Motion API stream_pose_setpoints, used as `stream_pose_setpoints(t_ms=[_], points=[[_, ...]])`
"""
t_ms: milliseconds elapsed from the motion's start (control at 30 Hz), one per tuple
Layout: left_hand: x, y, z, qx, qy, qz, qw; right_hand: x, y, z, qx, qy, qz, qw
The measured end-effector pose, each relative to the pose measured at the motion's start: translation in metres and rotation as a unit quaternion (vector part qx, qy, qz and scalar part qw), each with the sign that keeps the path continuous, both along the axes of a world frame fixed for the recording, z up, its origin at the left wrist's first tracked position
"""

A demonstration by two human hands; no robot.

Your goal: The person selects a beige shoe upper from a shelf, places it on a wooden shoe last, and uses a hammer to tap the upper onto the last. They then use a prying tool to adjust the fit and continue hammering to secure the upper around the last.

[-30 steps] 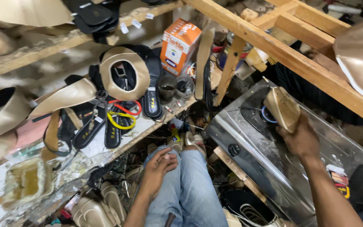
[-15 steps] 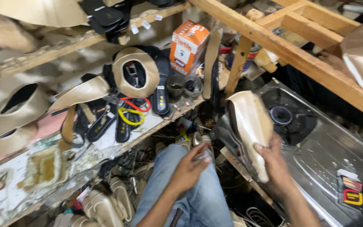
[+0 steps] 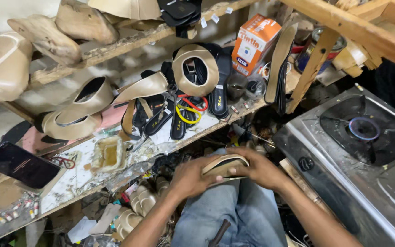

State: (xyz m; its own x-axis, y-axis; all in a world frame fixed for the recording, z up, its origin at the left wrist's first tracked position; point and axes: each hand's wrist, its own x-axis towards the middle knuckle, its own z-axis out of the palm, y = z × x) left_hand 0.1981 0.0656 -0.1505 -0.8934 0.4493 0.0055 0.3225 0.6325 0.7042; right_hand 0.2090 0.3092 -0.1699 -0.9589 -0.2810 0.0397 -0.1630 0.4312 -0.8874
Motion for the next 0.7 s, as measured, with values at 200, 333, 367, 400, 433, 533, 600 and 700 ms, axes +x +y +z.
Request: stream_pose_setpoints(t_ms=[200,333,367,400,433,533,600,700], points=[[0.002,-0.022,-0.019,0.034,0.108,0.007,0.994,0.014,-0.037,-0.03,0.096,0.148,-0.096,0.98],[0.005,-0.031,-0.022,0.013,0.138,-0.039,0.99,0.014,-0.032,-0.014,0.244,0.18,-0.031,0.953],[0.004,-0.032,-0.021,0.008,0.133,-0.043,0.99,0.011,-0.031,-0.009,0.273,0.173,-0.006,0.946],[0.003,-0.033,-0.022,-0.001,0.094,-0.043,0.995,0.009,-0.032,-0.004,0.272,0.142,-0.032,0.951],[0.001,-0.033,-0.023,-0.01,0.056,-0.043,0.997,0.007,-0.034,-0.002,0.271,0.111,-0.057,0.954],[-0.005,-0.032,-0.031,0.0,0.045,-0.035,0.998,0.014,-0.05,-0.006,0.252,0.143,-0.115,0.95],[-0.005,-0.032,-0.04,0.021,0.068,-0.015,0.997,0.031,-0.064,-0.018,0.252,0.257,-0.119,0.925],[-0.006,-0.033,-0.053,0.058,0.117,0.025,0.991,0.051,-0.077,-0.04,0.284,0.457,-0.072,0.84]])
